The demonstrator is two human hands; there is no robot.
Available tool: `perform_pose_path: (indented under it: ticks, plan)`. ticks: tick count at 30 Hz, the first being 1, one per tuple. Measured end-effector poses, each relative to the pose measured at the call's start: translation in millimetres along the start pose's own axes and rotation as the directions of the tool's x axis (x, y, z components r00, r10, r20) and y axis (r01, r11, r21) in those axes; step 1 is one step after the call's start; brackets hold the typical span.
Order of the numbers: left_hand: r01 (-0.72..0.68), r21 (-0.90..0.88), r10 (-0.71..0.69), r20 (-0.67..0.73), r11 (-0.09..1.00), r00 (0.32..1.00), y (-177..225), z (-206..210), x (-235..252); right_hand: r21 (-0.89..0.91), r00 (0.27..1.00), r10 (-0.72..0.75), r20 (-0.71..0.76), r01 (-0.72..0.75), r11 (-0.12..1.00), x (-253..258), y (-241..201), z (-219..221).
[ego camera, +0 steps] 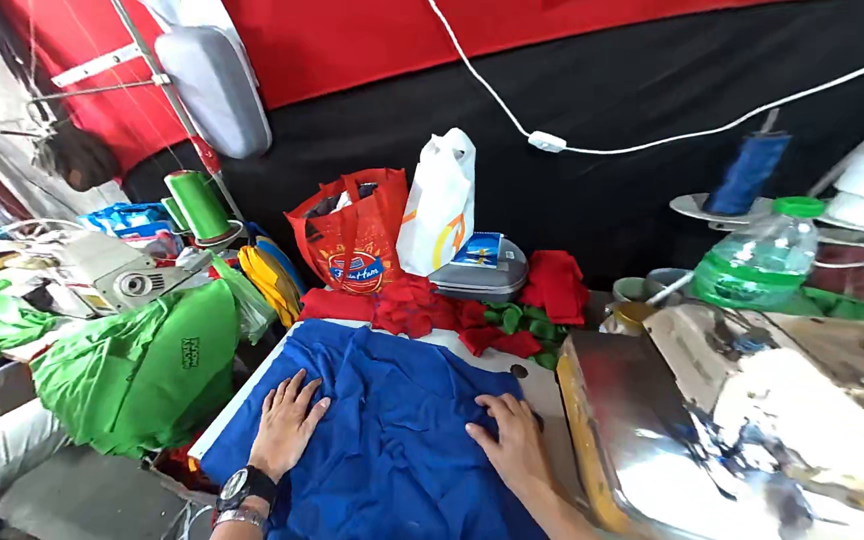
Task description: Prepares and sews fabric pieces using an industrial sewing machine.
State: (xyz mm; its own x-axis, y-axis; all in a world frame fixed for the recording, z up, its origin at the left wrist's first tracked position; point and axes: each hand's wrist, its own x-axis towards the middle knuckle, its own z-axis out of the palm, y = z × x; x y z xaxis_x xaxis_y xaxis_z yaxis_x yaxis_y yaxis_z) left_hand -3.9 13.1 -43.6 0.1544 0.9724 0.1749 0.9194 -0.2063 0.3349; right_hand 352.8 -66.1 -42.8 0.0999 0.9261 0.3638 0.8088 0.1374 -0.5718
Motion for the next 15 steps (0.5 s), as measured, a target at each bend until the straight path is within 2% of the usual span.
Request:
perform_pose_path:
  ticks: [6,12,15]
  plan:
    - [0.07,0.018,-0.07,0.027,0.997,0.997,-6,-4,8,0.07,0.993,-0.076,-0.094,0.083,0.994,1,8,7]
    - [0.116,0.04,-0.118,0.038,0.992,0.992,-3,-12,11,0.176,0.995,-0.101,0.017,0.096,0.98,6,6,-1]
    - [0.079,0.042,-0.08,0.001,0.996,0.997,-5,-6,9,0.12,0.988,-0.112,-0.102,0.124,0.985,6,11,8]
